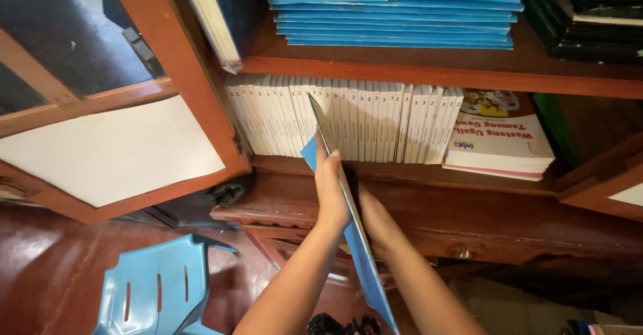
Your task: Wiping dust off of various plastic folders using a cloth and organizing them on shelves and stacks.
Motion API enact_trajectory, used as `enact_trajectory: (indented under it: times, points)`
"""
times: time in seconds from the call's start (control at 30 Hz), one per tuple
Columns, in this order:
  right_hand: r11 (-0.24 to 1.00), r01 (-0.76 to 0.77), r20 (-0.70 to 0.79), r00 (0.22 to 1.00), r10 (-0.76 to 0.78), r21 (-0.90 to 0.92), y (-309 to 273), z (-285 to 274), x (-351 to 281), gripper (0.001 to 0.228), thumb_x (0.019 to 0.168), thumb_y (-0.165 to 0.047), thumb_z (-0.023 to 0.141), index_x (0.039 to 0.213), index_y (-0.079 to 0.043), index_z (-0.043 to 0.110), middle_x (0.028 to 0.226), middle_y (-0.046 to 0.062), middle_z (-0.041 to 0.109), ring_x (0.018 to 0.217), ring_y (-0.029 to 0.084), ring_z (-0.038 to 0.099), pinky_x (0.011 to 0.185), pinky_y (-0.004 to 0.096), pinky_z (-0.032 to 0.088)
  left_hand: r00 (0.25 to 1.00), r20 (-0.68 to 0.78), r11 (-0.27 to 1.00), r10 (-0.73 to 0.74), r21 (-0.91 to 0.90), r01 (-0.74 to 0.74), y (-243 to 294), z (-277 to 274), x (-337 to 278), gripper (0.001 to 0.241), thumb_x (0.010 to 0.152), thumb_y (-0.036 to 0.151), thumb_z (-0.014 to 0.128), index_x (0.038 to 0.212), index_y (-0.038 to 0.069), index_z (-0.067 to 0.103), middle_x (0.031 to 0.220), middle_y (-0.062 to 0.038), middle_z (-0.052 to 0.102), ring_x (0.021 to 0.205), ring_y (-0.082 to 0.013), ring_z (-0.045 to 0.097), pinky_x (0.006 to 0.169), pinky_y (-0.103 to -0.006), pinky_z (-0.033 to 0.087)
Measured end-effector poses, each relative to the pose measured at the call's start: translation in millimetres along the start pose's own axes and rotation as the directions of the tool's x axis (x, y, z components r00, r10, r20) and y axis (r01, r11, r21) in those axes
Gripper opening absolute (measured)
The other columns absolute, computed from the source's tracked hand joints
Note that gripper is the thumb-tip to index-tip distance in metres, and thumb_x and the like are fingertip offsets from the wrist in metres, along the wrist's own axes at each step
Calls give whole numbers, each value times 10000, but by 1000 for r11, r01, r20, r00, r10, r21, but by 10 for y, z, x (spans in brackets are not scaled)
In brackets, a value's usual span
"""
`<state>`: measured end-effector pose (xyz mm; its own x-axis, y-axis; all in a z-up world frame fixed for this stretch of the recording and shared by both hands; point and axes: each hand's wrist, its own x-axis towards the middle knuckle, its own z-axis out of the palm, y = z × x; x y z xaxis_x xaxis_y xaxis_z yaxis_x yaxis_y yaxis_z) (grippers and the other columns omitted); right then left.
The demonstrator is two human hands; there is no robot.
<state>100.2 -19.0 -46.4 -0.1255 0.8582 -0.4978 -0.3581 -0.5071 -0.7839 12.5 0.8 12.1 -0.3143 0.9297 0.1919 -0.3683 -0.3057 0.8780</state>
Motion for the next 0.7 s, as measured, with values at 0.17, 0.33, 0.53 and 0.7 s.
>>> enact_trajectory:
  times: [0.17, 0.33, 0.53, 0.7]
  points:
    - [740, 659, 516, 684, -516, -133, -586, 177, -842, 564, 1076, -298, 331, 1555, -2, 317, 1651, 184, 287, 1531, 275, 245, 1238, 445, 177, 998, -21, 990, 60, 130, -57, -155, 38, 89, 731, 967, 298, 406, 1621, 53, 188, 1698, -192, 183, 1544, -336, 202, 1233, -411, 140]
    - [696, 697, 543, 656, -523, -172, -26, -351, -363, 626, 1059, -404, 275, 1570, -44, 302, 1650, 151, 335, 1522, 274, 324, 1238, 448, 258, 995, -50, 996, 88, 16, -87, -111, 139, 105, 735, 927, 246, 364, 1598, -12, 210, 1659, -210, 279, 1497, -325, 290, 1193, -377, 187]
    - [984, -116, 40, 992, 122, -134, -180, -287, -708, 659, 812, -579, 470, 1384, -253, 498, 1331, 70, 373, 1180, 352, 292, 740, 658, 349, 986, -164, 996, 17, 93, -1, 28, 275, 45, 752, 918, 286, 336, 1606, 18, 192, 1699, -165, 205, 1544, -317, 202, 1207, -398, 160]
    - [782, 623, 524, 673, -523, -21, -394, -329, -900, 575, 1067, -350, 278, 1517, -21, 419, 1605, 141, 435, 1498, 251, 383, 1235, 419, 249, 979, -200, 995, 30, 97, -11, -164, 213, 133, 792, 907, 347, 363, 1603, 8, 194, 1708, -171, 169, 1565, -330, 133, 1215, -456, 122]
